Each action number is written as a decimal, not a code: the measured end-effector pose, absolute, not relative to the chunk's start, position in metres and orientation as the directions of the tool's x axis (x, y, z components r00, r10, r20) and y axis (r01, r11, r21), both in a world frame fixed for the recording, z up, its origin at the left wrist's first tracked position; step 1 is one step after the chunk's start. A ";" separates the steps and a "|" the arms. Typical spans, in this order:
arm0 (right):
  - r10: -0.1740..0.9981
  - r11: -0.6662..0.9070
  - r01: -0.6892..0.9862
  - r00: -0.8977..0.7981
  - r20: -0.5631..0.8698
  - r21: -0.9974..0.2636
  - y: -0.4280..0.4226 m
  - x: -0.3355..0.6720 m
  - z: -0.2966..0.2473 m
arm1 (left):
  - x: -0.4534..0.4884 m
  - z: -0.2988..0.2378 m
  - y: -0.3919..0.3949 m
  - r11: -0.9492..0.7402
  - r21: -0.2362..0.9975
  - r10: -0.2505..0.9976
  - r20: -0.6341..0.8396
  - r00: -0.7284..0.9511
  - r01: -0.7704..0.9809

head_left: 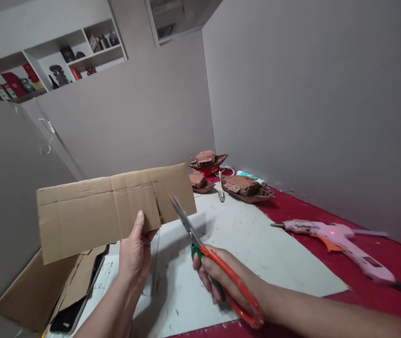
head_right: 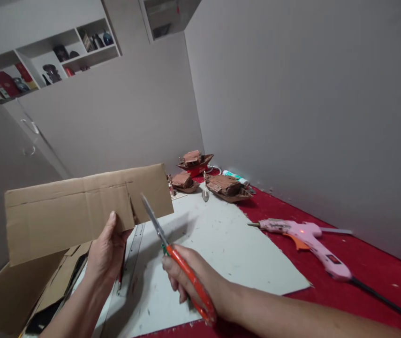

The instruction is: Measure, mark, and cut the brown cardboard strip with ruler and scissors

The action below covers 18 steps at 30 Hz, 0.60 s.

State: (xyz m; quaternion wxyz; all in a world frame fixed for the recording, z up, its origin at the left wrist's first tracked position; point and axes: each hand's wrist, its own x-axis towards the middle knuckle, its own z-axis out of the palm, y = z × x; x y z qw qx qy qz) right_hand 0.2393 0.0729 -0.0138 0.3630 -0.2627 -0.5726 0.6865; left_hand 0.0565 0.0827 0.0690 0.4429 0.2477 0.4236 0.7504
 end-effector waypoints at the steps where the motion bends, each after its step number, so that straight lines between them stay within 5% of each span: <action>1: 0.772 -0.104 -0.153 -0.636 0.017 -0.983 0.072 0.238 -0.017 | 0.057 0.067 0.083 -0.258 0.857 0.872 0.007 -0.490 -0.446; 18: 0.655 -0.317 -0.109 -0.743 -0.135 -0.942 0.066 0.240 -0.014 | 0.054 0.063 0.078 -0.250 0.829 0.906 0.018 -0.422 -0.500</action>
